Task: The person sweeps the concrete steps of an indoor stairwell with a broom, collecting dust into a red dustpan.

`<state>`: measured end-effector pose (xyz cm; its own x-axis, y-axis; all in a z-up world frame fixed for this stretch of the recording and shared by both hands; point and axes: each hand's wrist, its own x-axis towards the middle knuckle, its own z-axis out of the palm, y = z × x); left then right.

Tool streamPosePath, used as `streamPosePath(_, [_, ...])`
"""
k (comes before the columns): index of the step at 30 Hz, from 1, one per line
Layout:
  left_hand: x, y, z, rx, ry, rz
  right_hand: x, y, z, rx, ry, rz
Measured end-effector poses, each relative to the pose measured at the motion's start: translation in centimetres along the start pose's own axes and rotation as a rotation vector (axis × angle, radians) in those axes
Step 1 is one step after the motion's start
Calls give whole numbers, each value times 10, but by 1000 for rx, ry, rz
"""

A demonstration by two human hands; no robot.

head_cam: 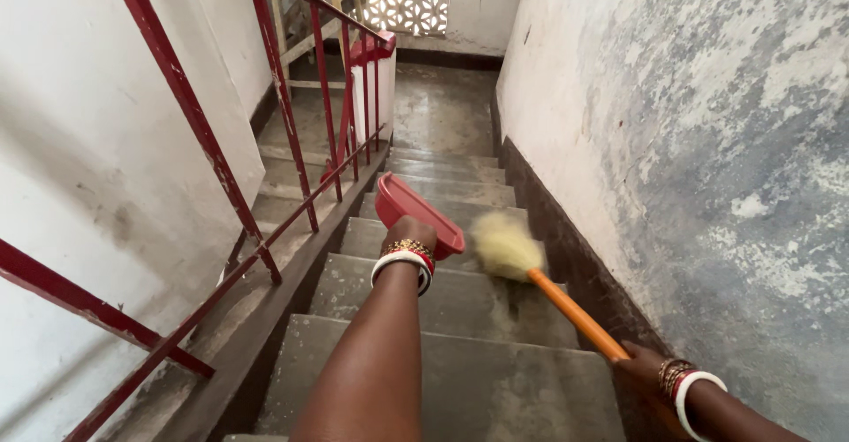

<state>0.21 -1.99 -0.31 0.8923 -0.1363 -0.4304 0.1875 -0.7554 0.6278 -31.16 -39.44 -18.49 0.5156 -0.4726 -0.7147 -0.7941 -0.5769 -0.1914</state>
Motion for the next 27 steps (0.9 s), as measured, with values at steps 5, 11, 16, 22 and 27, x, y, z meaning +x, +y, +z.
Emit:
streamPosePath(5, [-8,-1,-10,-5,8,8,-17,-25,76,948,-286,203])
streamPosePath(11, [-5,-4,-18,4,25,19,-69,-124,87,985,-343,220])
streamPosePath(16, [0,-4,-20,15,19,-8,-111,-166,72,697,-468,47])
streamPosePath(22, [10,-12,-9,14,36,22,-84,-155,43,650,-404,-178])
streamPosePath(27, [20,-20,-14,125,64,104,-77,-121,-3,-658,57,-243])
